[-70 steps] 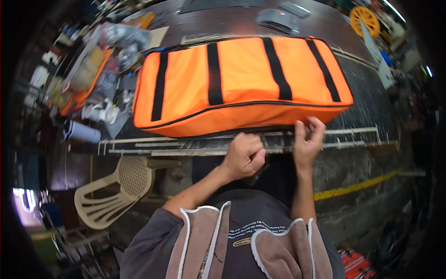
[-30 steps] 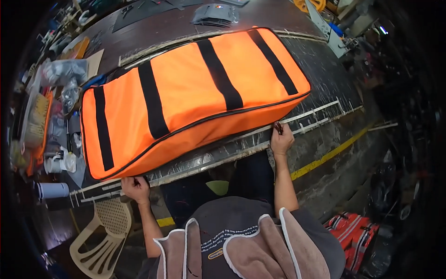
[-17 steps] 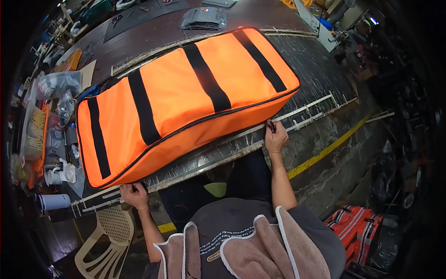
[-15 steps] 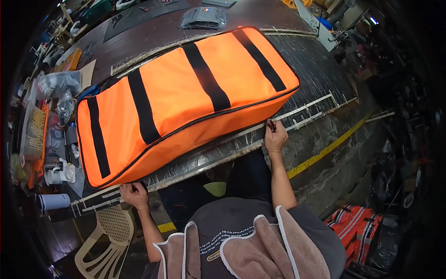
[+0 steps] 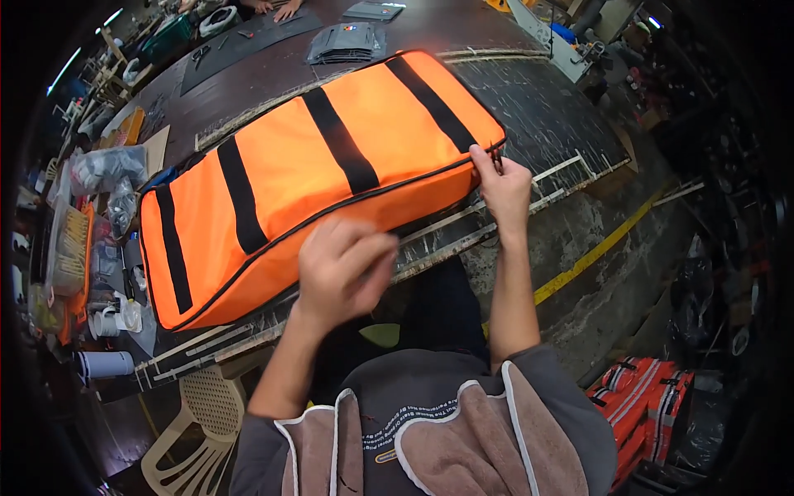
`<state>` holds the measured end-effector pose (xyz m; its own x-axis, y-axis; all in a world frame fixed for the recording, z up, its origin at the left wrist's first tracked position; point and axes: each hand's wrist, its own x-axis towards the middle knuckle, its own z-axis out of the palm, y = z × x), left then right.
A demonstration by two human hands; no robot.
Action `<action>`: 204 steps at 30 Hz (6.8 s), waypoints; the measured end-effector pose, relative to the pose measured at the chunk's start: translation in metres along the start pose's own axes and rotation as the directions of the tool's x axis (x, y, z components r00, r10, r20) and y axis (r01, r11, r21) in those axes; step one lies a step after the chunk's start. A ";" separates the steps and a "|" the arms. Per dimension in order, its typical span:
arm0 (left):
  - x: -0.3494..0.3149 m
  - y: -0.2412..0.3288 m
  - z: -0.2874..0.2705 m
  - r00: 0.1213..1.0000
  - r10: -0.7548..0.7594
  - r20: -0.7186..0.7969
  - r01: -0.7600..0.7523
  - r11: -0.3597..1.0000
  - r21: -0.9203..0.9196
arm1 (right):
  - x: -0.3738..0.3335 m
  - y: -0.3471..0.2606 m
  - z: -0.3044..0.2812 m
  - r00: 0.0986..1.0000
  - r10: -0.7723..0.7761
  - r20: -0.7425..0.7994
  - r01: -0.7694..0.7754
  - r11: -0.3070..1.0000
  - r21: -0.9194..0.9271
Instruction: Inspecting and trimming loose threads from a bright orange trauma kit medical bag using thread snips in a factory setting.
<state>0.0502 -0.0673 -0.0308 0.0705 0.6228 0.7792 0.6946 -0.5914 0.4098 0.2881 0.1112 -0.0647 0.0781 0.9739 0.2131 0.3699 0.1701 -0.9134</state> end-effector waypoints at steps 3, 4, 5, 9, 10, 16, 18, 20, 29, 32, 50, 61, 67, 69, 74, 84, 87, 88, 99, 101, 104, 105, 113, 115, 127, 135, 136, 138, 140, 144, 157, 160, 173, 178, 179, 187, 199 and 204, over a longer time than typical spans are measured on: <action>0.064 -0.015 0.030 0.991 0.009 0.131 -0.006 1.000 -0.022 | -0.005 0.002 0.011 0.999 0.043 -0.017 -0.038 0.968 0.249; 0.080 -0.022 0.039 0.987 -0.007 0.163 0.005 1.000 0.011 | -0.005 0.009 0.016 1.000 0.016 -0.014 -0.011 0.960 0.279; 0.093 -0.029 0.047 0.975 0.001 0.224 -0.003 1.000 0.009 | -0.005 0.010 0.017 1.000 0.007 -0.008 -0.004 0.961 0.278; 0.124 -0.052 0.075 0.906 0.099 0.411 -0.142 0.987 0.073 | -0.001 0.020 0.019 1.000 -0.009 0.022 0.001 0.941 0.338; 0.128 -0.055 0.080 0.862 0.136 0.488 -0.216 0.970 0.113 | -0.002 0.023 0.019 1.000 -0.011 0.020 0.004 0.950 0.312; 0.128 -0.063 0.094 0.759 0.124 0.639 -0.277 0.950 0.145 | -0.003 0.028 0.022 1.000 -0.015 0.011 0.011 0.947 0.321; 0.127 -0.065 0.095 0.759 0.130 0.637 -0.281 0.949 0.141 | -0.005 0.027 0.023 1.000 -0.027 0.008 0.023 0.945 0.326; 0.127 -0.068 0.097 0.768 0.159 0.620 -0.299 0.946 0.127 | -0.006 0.026 0.022 1.000 -0.023 0.000 0.022 0.945 0.326; 0.103 -0.066 0.091 0.897 -0.092 0.432 0.147 0.985 -0.096 | -0.038 -0.020 -0.016 0.984 -0.174 0.023 0.175 0.984 -0.024; 0.107 -0.058 0.090 0.874 -0.281 0.396 0.408 0.867 -0.286 | -0.042 -0.031 -0.030 0.967 -0.253 0.007 0.252 0.961 -0.113; 0.123 -0.080 0.095 0.823 0.125 0.554 -0.145 0.989 -0.008 | -0.043 -0.046 -0.037 0.967 -0.256 0.014 0.253 0.943 -0.217; 0.113 -0.074 0.088 0.817 -0.304 0.490 0.545 0.684 -0.485 | -0.041 -0.062 -0.035 0.962 -0.266 0.061 0.273 0.926 -0.259; 0.120 -0.071 0.081 0.907 -0.169 0.385 0.315 0.879 -0.358 | -0.016 -0.047 -0.020 0.994 -0.109 -0.030 0.106 0.991 -0.082; 0.127 -0.061 0.084 0.871 -0.121 0.476 0.239 0.951 -0.196 | -0.001 -0.017 -0.010 0.984 -0.130 -0.120 0.116 0.987 -0.115; 0.124 -0.075 0.097 0.897 0.045 0.440 -0.005 0.996 -0.092 | 0.007 0.021 0.016 0.992 -0.070 -0.101 0.104 0.916 0.388; 0.136 -0.070 0.108 0.790 0.162 0.591 -0.217 0.976 0.021 | 0.006 0.032 0.020 0.996 -0.071 -0.059 0.091 0.868 0.489; 0.139 -0.068 0.110 0.774 0.173 0.609 -0.223 0.975 0.007 | 0.006 0.032 0.019 0.992 -0.089 -0.086 0.118 0.890 0.440; 0.140 -0.068 0.111 0.771 0.182 0.610 -0.203 0.979 -0.036 | 0.005 0.033 0.017 0.992 -0.089 -0.089 0.119 0.891 0.439; 0.115 -0.080 0.115 0.870 -0.072 0.487 0.204 0.953 -0.223 | -0.033 -0.029 -0.033 0.974 -0.225 0.011 0.224 0.963 -0.151; 0.115 -0.080 0.114 0.867 -0.057 0.495 0.181 0.962 -0.206 | -0.038 -0.039 -0.039 0.990 -0.109 0.085 0.126 0.967 -0.220; 0.117 -0.083 0.111 0.862 -0.064 0.502 0.184 0.964 -0.193 | -0.040 -0.044 -0.041 0.975 -0.216 0.041 0.220 0.942 -0.254; 0.118 -0.084 0.109 0.857 -0.025 0.514 0.137 0.974 -0.181 | -0.041 -0.048 -0.042 0.975 -0.217 0.044 0.221 0.942 -0.253; 0.135 -0.082 0.106 0.813 0.130 0.567 -0.066 0.989 -0.133 | -0.039 -0.064 -0.039 0.969 -0.234 0.077 0.246 0.929 -0.276; 0.138 -0.080 0.109 0.788 0.114 0.605 -0.065 0.993 -0.103 | -0.035 -0.059 -0.036 0.960 -0.268 0.077 0.279 0.919 -0.279; 0.119 -0.086 0.117 0.869 0.079 0.488 0.035 0.975 -0.219 | -0.029 -0.056 -0.031 0.929 -0.340 0.149 0.371 0.849 -0.375; 0.119 -0.085 0.121 0.874 0.111 0.473 -0.004 0.975 -0.222 | -0.025 -0.060 -0.029 0.915 -0.335 0.225 0.403 0.777 -0.483; 0.119 -0.086 0.121 0.876 0.114 0.469 -0.008 0.975 -0.222 | -0.026 -0.060 -0.028 0.911 -0.343 0.226 0.411 0.770 -0.488; 0.118 -0.085 0.118 0.873 0.100 0.477 0.005 0.977 -0.215 | -0.028 -0.060 -0.027 0.907 -0.352 0.230 0.421 0.762 -0.493; 0.119 -0.081 0.114 0.871 0.085 0.484 0.020 0.978 -0.208 | -0.031 -0.059 -0.027 0.921 -0.322 0.219 0.388 0.791 -0.473; 0.116 -0.059 0.085 0.969 -0.098 0.228 0.163 0.944 -0.288 | -0.043 -0.041 -0.032 0.964 -0.245 0.104 0.266 0.907 -0.326; 0.026 -0.015 0.038 0.951 -0.303 0.065 0.303 0.953 0.015 | -0.047 -0.037 0.006 0.943 -0.332 0.036 0.326 0.938 0.116; 0.019 -0.009 0.061 0.948 -0.315 -0.042 0.317 0.940 0.122 | -0.033 -0.034 0.009 0.843 -0.489 0.222 0.529 0.829 -0.183; 0.016 -0.023 0.107 0.956 -0.217 -0.200 0.265 0.928 0.260 | -0.026 -0.050 0.003 0.840 -0.461 0.287 0.528 0.817 -0.231; 0.016 -0.021 0.112 0.952 -0.221 -0.212 0.271 0.930 0.247 | -0.024 -0.046 0.001 0.850 -0.430 0.304 0.500 0.841 -0.208; 0.015 -0.019 0.113 0.952 -0.230 -0.202 0.277 0.930 0.242 | -0.023 -0.045 0.000 0.849 -0.427 0.311 0.497 0.844 -0.199; 0.005 -0.018 0.119 0.910 -0.351 -0.221 0.371 0.927 0.053 | -0.018 -0.044 -0.010 0.819 -0.432 0.379 0.514 0.845 -0.148; -0.003 -0.018 0.125 0.881 -0.406 -0.242 0.420 0.908 0.006 | -0.007 -0.039 -0.034 0.526 -0.729 0.438 0.848 0.487 -0.208; 0.001 -0.014 0.130 0.855 -0.461 -0.236 0.457 0.886 -0.077 | 0.005 -0.035 -0.035 0.377 -0.826 0.419 0.926 0.346 -0.152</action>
<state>0.1336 0.0082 -0.0975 -0.4290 0.6843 0.5897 0.5929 -0.2791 0.7553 0.3077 0.1045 -0.0195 -0.6640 0.2897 0.6893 0.3406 0.9379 -0.0661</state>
